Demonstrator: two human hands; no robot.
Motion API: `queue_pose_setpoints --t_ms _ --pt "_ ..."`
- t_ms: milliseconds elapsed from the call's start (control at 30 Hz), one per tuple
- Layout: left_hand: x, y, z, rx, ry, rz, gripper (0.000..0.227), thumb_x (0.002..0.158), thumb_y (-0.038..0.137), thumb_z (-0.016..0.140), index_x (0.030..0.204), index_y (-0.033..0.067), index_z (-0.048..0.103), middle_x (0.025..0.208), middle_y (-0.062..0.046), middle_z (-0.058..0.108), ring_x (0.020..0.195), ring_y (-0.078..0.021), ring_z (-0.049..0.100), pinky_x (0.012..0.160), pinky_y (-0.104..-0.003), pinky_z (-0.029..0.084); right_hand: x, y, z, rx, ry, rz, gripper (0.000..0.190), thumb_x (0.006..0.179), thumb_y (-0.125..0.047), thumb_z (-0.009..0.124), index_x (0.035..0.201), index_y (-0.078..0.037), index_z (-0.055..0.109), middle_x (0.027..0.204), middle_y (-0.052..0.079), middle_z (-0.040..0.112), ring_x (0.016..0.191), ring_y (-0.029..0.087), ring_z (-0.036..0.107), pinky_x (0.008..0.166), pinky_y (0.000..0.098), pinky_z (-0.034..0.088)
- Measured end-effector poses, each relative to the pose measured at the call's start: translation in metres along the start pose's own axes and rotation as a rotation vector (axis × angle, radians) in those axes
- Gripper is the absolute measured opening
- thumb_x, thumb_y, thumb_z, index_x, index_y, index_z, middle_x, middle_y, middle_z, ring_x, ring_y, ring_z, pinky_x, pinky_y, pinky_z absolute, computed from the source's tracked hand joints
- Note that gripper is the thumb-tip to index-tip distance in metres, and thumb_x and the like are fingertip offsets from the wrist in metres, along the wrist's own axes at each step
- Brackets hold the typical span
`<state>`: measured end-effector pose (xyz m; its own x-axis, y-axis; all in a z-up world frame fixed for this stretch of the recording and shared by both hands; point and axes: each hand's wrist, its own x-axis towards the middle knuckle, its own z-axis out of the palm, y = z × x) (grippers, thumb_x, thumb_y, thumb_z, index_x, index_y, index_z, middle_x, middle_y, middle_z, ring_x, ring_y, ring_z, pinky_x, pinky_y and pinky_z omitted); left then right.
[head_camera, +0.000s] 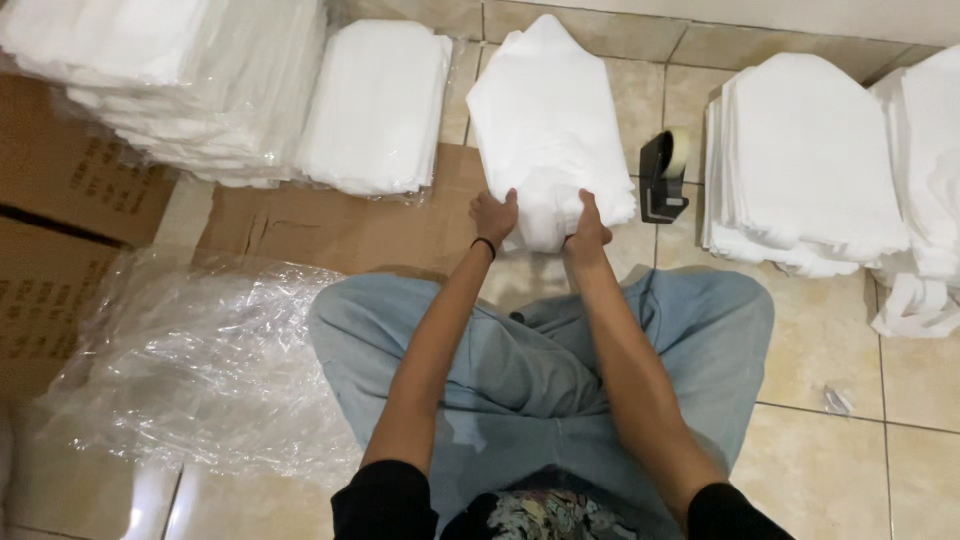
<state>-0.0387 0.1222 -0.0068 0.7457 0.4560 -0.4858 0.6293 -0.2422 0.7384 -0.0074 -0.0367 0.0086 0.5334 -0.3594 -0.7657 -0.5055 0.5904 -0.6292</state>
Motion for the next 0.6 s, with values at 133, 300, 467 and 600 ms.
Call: queue_pose_setpoints --t_ms 133,300,467,600 --pt "-0.028 0.015 0.004 -0.055 0.115 -0.02 0.068 0.093 0.045 0.048 0.144 0.0028 0.034 0.14 -0.02 0.036 0.135 -0.0361 0.034 0.112 -0.049 0.035 -0.022 -0.01 -0.002 -0.011 0.011 -0.039 0.114 0.057 -0.037 0.096 0.141 0.004 0.03 0.133 0.028 0.048 0.122 0.042 0.058 0.096 0.0553 0.052" --pt "-0.022 0.003 0.009 -0.096 0.105 0.035 0.048 0.093 0.024 0.046 0.135 0.0045 0.036 0.132 -0.018 0.038 0.129 -0.036 0.038 0.111 -0.046 0.033 -0.043 -0.018 0.011 0.0 -0.006 -0.089 0.107 0.062 -0.04 0.093 0.139 0.007 0.036 0.132 0.027 0.051 0.126 0.041 0.056 0.1 0.0531 0.05" --pt "-0.07 0.022 -0.006 -0.032 0.065 0.1 0.034 0.091 0.012 0.044 0.123 0.0037 0.039 0.123 -0.021 0.041 0.12 -0.0389 0.045 0.102 -0.048 0.039 -0.074 -0.024 0.013 0.122 0.03 -0.127 0.103 0.064 -0.044 0.091 0.135 0.011 0.041 0.13 0.03 0.052 0.127 0.04 0.055 0.101 0.048 0.049" --pt "-0.045 0.013 0.002 -0.049 0.057 0.066 0.039 0.092 0.021 0.045 0.126 0.0053 0.037 0.127 -0.023 0.041 0.123 -0.0421 0.044 0.103 -0.051 0.039 -0.061 -0.03 0.012 0.082 0.014 -0.163 0.101 0.065 -0.042 0.092 0.135 0.01 0.041 0.128 0.028 0.054 0.124 0.039 0.058 0.102 0.0454 0.049"
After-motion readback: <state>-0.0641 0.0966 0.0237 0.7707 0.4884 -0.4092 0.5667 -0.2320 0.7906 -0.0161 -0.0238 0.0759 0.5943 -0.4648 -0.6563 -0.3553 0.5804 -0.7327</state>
